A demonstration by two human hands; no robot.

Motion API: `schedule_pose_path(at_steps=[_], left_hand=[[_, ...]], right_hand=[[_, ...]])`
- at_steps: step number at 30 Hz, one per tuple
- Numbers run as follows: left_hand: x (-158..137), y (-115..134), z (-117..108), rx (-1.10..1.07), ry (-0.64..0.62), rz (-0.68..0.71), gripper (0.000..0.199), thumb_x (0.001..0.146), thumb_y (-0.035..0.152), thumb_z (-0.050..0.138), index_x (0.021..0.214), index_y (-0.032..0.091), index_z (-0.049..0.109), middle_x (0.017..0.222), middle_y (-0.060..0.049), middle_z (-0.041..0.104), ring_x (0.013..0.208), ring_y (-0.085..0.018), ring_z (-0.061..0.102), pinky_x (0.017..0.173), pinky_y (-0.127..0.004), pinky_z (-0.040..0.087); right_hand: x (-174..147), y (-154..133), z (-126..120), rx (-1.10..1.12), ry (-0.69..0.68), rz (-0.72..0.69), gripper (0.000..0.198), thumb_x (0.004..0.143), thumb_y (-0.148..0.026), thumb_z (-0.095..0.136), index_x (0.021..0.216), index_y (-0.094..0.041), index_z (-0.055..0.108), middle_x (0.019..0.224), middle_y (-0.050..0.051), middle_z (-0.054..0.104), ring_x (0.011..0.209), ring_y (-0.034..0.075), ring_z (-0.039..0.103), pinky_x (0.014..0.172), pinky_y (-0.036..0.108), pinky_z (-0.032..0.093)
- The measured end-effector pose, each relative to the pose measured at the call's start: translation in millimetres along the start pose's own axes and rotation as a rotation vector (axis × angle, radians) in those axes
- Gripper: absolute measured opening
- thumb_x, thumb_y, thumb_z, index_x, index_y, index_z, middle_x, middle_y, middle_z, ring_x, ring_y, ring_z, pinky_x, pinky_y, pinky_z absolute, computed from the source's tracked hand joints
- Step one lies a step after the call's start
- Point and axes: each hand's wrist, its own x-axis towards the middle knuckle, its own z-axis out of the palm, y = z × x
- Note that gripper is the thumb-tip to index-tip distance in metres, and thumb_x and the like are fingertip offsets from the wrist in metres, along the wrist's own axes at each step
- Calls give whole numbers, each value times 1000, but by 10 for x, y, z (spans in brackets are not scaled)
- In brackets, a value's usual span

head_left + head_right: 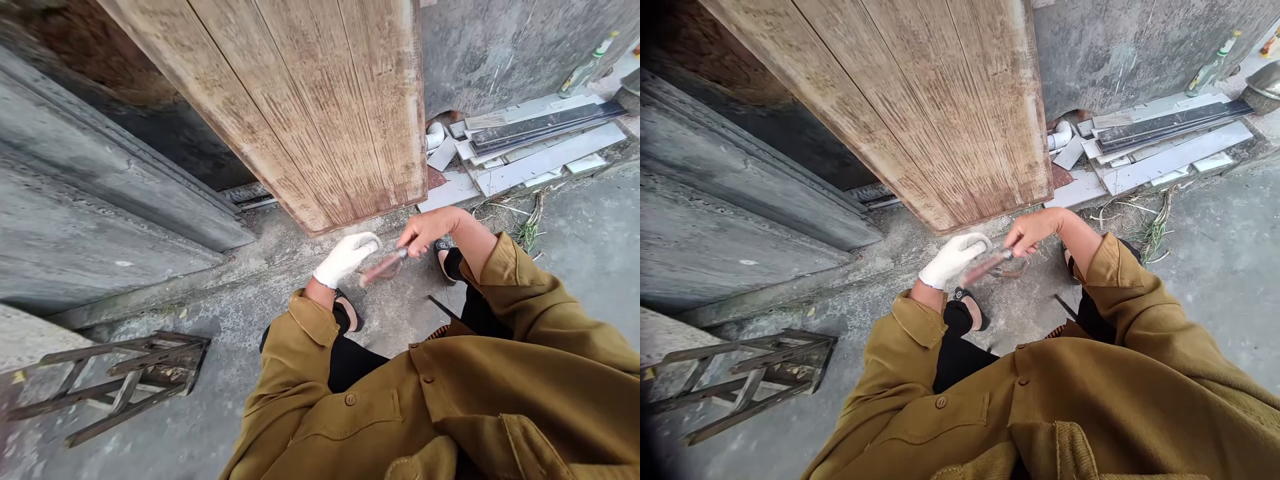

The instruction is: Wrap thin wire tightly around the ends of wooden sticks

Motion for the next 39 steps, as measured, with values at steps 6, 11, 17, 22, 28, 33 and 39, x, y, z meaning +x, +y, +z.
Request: schedule_pose_path(at_steps=[6,11,17,22,28,33,39], left_hand=[[15,-12,189,-183,-40,-27,37,101,45,52,98,14,71,70,0,57,64,-12,50,64,-24,40],[15,173,194,124,-164,42,32,100,39,50,99,17,73,90,-3,72,83,-17,62,82,-28,48],[81,92,36,119,-87,-17,35,89,48,58,89,16,72,92,-6,74,89,-22,65,85,-32,51],[36,10,205,-119,-71,-66,43,97,53,52,97,14,70,82,-6,67,69,-16,57,68,-27,47],[-96,220,246,235,-112,-14,36,100,44,46,100,17,70,75,-2,61,72,-18,57,72,-29,45],[-212,314,24,462,-92,26,36,96,46,48,89,19,71,90,-6,72,87,-23,65,82,-33,47],[-411,228,82,251,170,-70,41,97,50,48,97,18,73,93,-6,75,88,-24,66,86,-33,52]], right_hand=[[66,-1,-61,248,817,-147,24,97,-30,58,78,-15,60,66,-2,56,56,7,48,57,22,39],[119,33,-59,-405,838,349,15,94,-23,67,85,-12,73,70,3,63,65,13,54,63,26,35],[-105,-22,34,-152,-92,189,18,90,-31,72,88,-14,75,67,-2,64,60,9,56,62,23,40],[-92,-106,60,158,415,-240,28,89,-40,72,82,-13,67,70,-2,62,58,7,52,59,20,41],[116,-115,77,-174,919,150,22,99,-25,56,88,-11,69,74,4,66,64,11,57,62,23,41],[16,-138,197,-406,137,431,14,88,-25,73,88,-12,79,72,3,70,66,13,62,66,23,43],[-87,-192,382,296,311,-408,43,79,-52,83,86,-13,68,70,-3,62,57,7,52,57,20,41]])
